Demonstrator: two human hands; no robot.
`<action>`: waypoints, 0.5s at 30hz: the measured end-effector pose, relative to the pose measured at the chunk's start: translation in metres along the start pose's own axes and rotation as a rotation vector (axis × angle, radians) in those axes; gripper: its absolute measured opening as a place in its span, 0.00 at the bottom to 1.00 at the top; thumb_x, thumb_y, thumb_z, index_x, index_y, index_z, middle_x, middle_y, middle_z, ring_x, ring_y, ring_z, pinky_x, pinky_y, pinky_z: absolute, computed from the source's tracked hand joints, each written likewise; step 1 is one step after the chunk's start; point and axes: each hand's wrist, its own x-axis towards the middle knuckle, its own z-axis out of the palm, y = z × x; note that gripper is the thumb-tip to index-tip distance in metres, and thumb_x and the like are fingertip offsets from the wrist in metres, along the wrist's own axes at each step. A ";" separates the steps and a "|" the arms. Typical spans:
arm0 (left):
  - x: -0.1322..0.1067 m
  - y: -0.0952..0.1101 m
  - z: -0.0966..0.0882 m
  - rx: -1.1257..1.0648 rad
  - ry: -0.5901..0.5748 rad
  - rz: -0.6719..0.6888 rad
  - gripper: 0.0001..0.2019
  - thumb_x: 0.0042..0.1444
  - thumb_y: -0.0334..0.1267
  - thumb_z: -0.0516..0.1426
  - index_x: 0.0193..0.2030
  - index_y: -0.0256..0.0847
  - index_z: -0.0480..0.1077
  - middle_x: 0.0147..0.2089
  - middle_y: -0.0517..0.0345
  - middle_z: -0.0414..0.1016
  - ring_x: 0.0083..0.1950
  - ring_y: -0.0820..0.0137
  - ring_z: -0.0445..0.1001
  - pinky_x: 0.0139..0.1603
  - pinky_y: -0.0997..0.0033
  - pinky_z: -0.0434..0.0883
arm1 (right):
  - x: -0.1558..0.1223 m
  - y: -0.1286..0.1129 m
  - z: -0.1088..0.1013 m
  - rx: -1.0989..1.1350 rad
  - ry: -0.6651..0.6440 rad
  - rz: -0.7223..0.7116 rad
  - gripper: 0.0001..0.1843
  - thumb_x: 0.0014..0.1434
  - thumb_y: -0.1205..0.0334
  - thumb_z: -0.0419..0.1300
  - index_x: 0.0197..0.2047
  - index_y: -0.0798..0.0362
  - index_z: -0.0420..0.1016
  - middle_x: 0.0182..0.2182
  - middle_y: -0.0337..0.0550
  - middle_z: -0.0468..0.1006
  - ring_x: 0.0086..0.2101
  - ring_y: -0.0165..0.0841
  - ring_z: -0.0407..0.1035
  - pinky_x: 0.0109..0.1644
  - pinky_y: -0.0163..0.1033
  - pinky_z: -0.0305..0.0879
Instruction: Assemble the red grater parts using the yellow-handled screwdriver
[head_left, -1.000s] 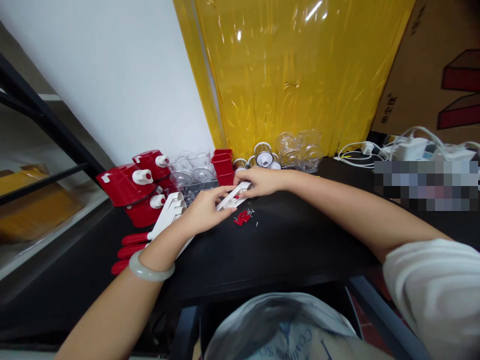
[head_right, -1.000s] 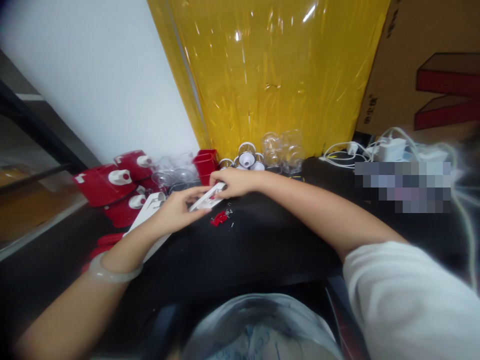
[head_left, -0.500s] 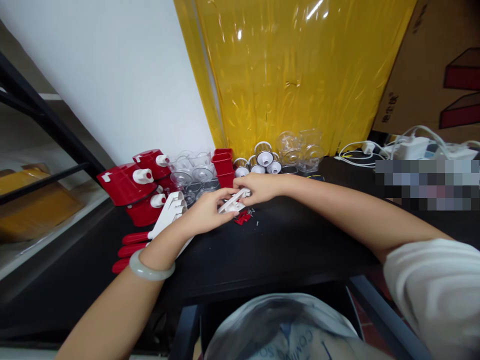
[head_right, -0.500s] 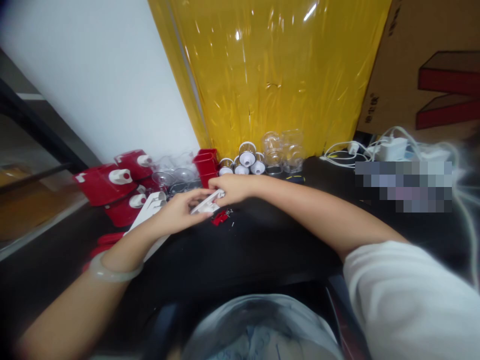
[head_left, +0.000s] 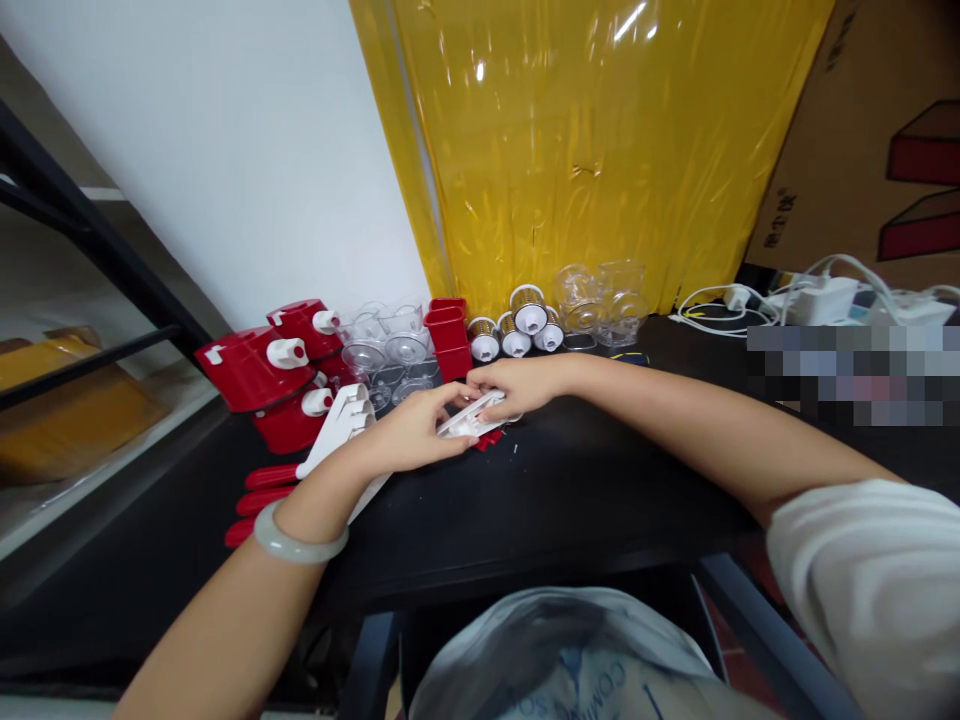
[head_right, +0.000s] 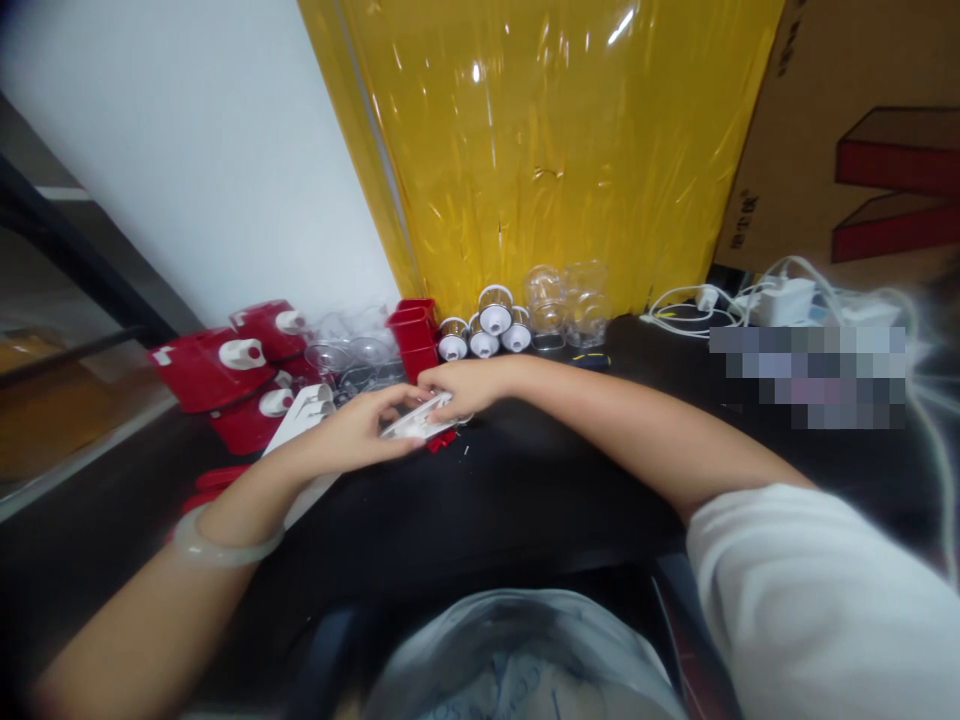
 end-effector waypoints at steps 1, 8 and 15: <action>0.000 0.000 0.000 -0.006 -0.002 -0.004 0.24 0.52 0.43 0.63 0.56 0.42 0.71 0.55 0.51 0.79 0.48 0.59 0.81 0.50 0.62 0.75 | 0.000 0.001 0.000 0.008 -0.003 -0.003 0.14 0.62 0.60 0.62 0.48 0.56 0.69 0.45 0.48 0.77 0.42 0.34 0.71 0.42 0.35 0.65; 0.000 -0.002 0.003 -0.081 0.021 -0.088 0.20 0.50 0.44 0.64 0.49 0.41 0.69 0.49 0.50 0.80 0.46 0.59 0.80 0.47 0.60 0.76 | -0.003 -0.004 -0.006 0.058 -0.018 0.039 0.13 0.59 0.61 0.64 0.46 0.56 0.69 0.41 0.44 0.77 0.37 0.32 0.70 0.38 0.33 0.63; 0.001 -0.004 0.004 -0.107 0.039 -0.138 0.19 0.47 0.43 0.64 0.46 0.41 0.70 0.47 0.50 0.80 0.44 0.59 0.81 0.44 0.61 0.76 | -0.004 -0.004 -0.008 0.069 -0.014 0.049 0.16 0.56 0.67 0.63 0.48 0.55 0.70 0.44 0.44 0.78 0.39 0.32 0.71 0.40 0.33 0.64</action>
